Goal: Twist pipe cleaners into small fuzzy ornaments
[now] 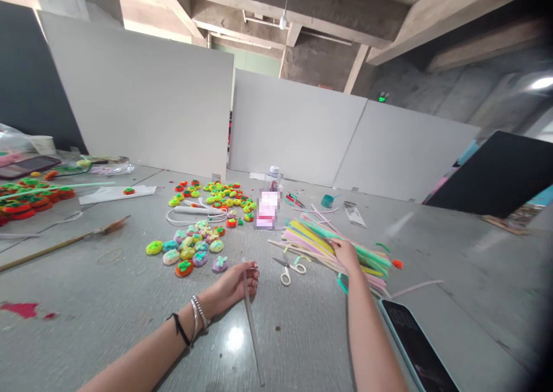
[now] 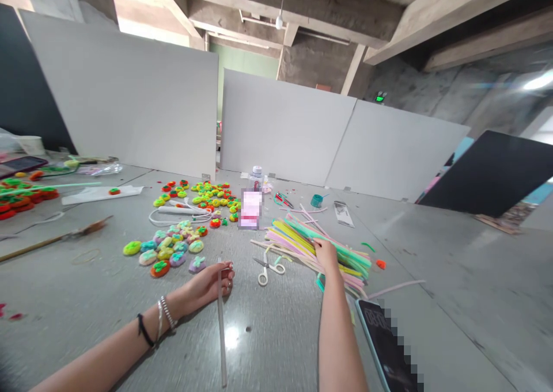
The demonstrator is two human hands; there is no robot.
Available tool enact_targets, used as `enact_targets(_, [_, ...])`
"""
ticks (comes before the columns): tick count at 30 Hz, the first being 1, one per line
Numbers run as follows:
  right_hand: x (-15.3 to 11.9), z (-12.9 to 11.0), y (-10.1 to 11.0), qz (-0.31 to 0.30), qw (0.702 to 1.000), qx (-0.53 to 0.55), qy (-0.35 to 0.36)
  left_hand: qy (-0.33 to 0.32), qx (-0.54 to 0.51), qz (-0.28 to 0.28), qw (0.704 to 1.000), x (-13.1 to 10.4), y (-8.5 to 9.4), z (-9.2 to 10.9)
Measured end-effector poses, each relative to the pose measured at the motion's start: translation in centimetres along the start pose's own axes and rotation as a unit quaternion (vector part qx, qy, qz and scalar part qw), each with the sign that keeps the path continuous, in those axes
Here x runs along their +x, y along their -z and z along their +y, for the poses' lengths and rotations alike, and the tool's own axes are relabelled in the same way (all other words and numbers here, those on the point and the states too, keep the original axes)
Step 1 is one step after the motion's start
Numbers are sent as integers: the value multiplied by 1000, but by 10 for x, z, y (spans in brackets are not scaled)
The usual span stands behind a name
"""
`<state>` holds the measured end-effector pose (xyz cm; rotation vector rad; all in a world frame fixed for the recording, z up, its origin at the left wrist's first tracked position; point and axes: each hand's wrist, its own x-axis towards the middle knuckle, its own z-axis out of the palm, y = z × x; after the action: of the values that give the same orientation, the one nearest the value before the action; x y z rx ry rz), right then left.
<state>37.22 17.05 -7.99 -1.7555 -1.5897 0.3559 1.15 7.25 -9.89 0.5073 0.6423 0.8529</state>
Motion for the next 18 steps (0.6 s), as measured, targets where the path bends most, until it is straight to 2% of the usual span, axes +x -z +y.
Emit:
enact_targets(6, [2,10,-11,76,990,113,-24,1,0,1,1000,-1,-1,0])
enact_targets(10, [1,-2,0,113,975,189,-35,-2,2,-5,1000,0,-1,0])
enact_targets(13, [2,-28,23,138,948,282,-44,-3,1,0,1000,-1,-2,0])
enact_targets(15, [1,-54,41,199,928,316,4,-1,-2,1,1000,-1,-2,0])
enact_targets(16, [0,-69,49,241,908,340,39,0,-3,0,1000,-1,-1,0])
enact_targets(18, [-7,-100,63,301,848,420,116,1,-3,-4,1000,-1,-1,0])
